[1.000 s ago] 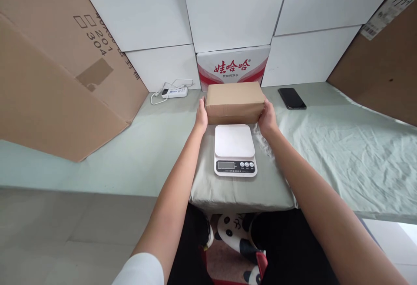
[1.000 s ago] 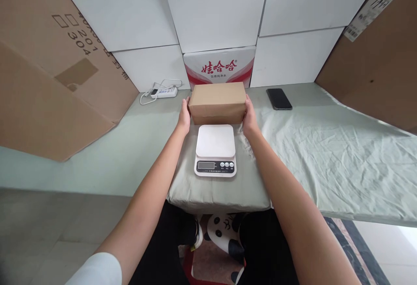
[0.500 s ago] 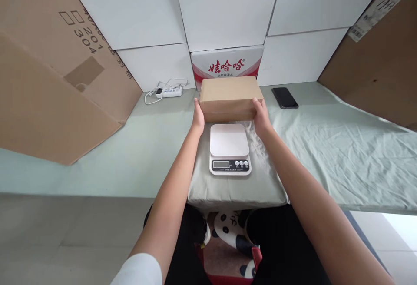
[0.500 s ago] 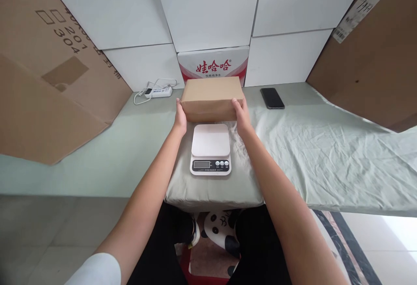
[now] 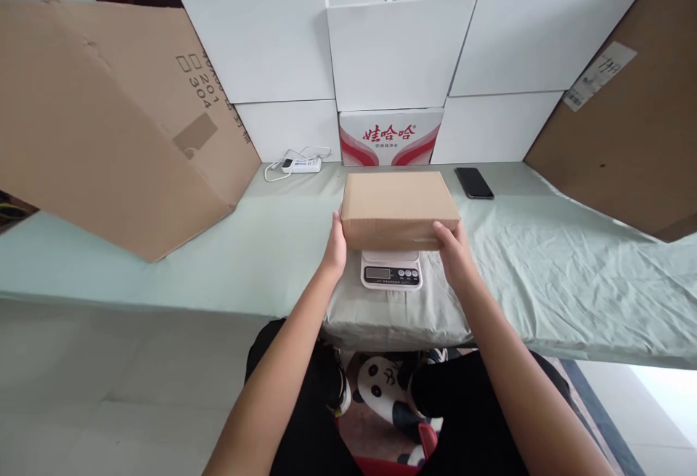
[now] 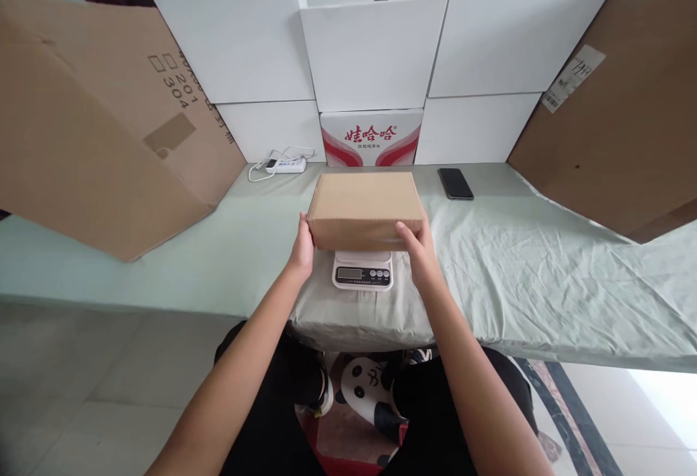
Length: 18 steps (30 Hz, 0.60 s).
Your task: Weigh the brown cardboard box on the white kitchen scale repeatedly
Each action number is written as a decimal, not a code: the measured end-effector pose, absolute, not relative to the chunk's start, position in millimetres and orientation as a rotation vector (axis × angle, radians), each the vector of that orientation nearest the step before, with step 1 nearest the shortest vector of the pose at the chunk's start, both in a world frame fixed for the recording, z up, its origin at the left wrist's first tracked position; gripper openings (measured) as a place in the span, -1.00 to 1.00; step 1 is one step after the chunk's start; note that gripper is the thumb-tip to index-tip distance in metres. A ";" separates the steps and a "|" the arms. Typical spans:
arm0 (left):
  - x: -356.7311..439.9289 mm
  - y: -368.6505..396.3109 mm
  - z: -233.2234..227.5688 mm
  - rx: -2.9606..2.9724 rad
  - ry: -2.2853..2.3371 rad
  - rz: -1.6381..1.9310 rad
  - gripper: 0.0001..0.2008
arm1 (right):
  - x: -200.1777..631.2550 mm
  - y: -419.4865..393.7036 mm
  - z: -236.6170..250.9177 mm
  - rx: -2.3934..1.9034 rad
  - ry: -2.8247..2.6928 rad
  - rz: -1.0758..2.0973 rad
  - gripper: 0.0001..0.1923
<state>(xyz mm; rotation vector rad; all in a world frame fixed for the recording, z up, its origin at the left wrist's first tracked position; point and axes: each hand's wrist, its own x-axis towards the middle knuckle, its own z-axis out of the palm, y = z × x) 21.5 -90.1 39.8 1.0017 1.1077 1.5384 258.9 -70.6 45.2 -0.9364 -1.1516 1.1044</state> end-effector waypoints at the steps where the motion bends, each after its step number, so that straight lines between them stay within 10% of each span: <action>1: 23.0 -97.5 38.6 1.001 1.115 1.569 -0.27 | 260.5 -75.5 41.8 -0.952 -1.137 1.101 -0.34; 18: 23.6 -106.7 36.5 1.047 1.178 1.535 -0.26 | 275.3 -79.7 24.6 -0.938 -1.207 1.109 -0.35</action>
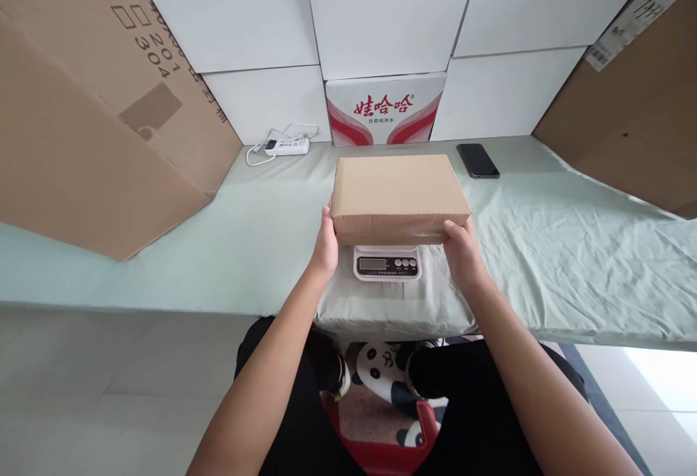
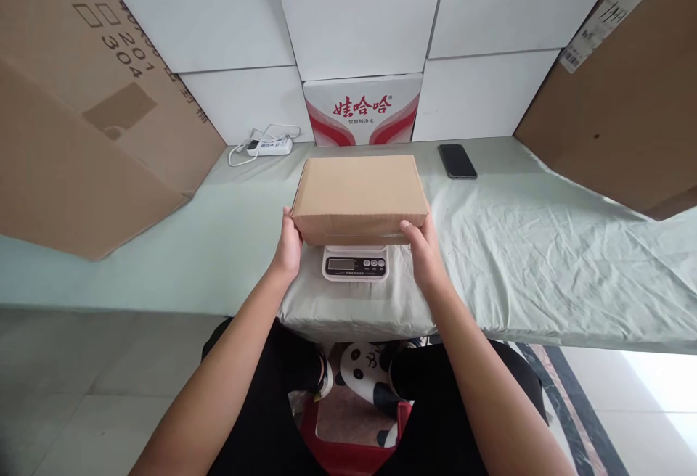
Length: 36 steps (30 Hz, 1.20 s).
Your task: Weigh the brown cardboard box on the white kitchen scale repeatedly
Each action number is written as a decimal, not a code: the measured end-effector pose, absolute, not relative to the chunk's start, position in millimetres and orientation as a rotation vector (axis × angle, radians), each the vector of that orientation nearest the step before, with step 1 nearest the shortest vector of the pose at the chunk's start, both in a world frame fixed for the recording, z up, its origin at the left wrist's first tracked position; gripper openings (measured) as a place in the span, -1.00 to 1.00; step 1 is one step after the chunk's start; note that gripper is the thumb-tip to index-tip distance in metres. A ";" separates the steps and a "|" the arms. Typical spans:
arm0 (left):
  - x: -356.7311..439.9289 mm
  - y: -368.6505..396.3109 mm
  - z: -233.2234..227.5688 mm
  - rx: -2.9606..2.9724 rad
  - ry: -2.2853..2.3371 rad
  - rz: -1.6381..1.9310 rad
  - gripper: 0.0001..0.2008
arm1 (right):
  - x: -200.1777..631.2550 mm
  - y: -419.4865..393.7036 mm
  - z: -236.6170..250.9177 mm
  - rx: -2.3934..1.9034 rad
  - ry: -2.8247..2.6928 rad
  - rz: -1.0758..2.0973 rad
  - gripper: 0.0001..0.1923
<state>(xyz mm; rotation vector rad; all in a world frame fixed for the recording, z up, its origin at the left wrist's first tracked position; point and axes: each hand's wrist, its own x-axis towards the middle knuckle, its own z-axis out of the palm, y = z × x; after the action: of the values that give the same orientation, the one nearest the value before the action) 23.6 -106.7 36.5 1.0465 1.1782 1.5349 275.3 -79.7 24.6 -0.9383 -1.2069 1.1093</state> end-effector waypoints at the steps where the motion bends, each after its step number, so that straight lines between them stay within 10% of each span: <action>1: 23.4 -106.2 36.5 1.053 1.174 1.537 -0.26 | 275.0 -79.0 24.9 -0.935 -1.202 1.109 -0.37; 36: 16.1 -102.6 35.1 1.046 1.114 1.574 -0.38 | 270.4 -78.9 43.3 -0.920 -1.097 1.094 -0.42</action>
<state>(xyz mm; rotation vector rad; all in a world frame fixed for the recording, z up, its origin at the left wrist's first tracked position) 16.1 -102.6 35.1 1.0456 1.1142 1.5742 270.4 -78.9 43.3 -0.9203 -1.0967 1.0937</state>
